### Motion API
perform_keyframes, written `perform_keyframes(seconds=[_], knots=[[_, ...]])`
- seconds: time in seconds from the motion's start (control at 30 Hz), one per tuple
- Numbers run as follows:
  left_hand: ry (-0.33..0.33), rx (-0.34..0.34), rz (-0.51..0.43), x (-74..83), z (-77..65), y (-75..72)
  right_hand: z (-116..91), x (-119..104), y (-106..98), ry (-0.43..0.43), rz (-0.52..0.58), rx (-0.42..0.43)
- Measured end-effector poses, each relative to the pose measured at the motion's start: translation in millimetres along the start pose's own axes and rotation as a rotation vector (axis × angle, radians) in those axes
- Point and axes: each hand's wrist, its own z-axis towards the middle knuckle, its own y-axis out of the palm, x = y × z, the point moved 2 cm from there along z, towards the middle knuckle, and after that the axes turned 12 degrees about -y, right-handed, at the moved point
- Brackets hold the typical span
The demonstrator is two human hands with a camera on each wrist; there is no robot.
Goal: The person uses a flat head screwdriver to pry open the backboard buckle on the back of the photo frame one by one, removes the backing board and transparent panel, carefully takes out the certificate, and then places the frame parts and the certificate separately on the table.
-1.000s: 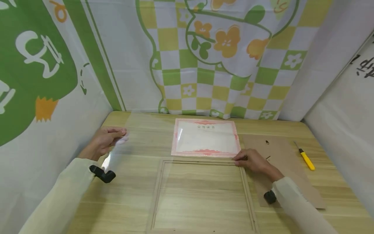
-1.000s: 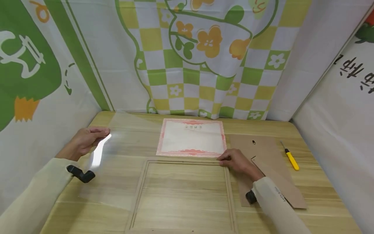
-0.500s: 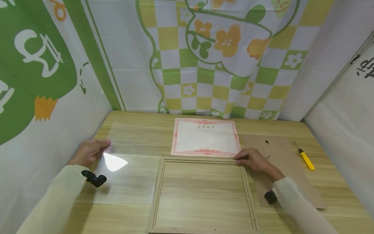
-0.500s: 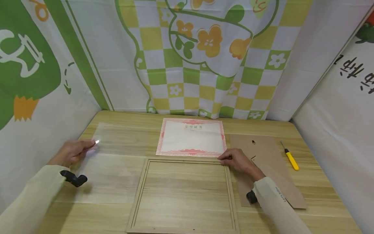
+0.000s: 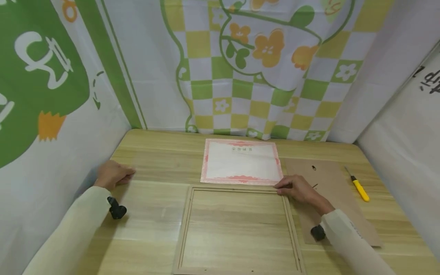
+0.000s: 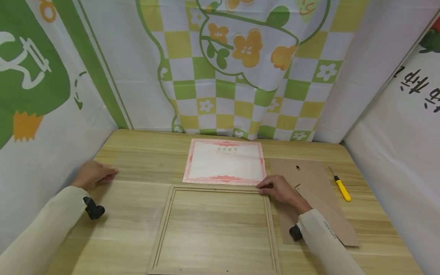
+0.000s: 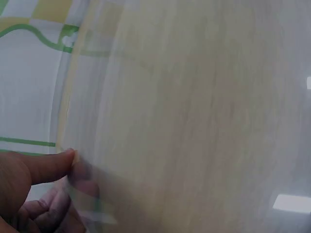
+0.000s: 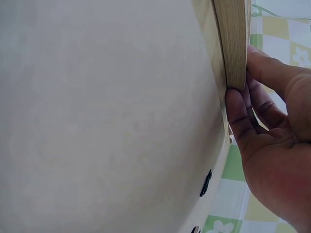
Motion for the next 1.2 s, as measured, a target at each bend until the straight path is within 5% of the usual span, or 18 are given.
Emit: perform_keyframes(seconds=[0.17, 0.4, 0.67, 1.2], knots=[[-0.044, 0.095, 0.202, 8.0, -0.6, -2.6, -0.1, -1.4, -1.1, -0.005, 0.005, -0.008], [0.042, 0.237, 0.417, 10.8, -7.2, -3.0, 0.3, 0.0, -1.4, -0.008, 0.023, -0.013], [0.059, 0.322, 0.494, 13.0, -6.8, 0.2, -0.1, 0.9, -1.7, 0.001, 0.034, -0.008], [0.048, 0.355, 0.483, 12.5, -5.8, 2.6, -0.1, 1.4, -1.6, 0.020, 0.032, -0.016]])
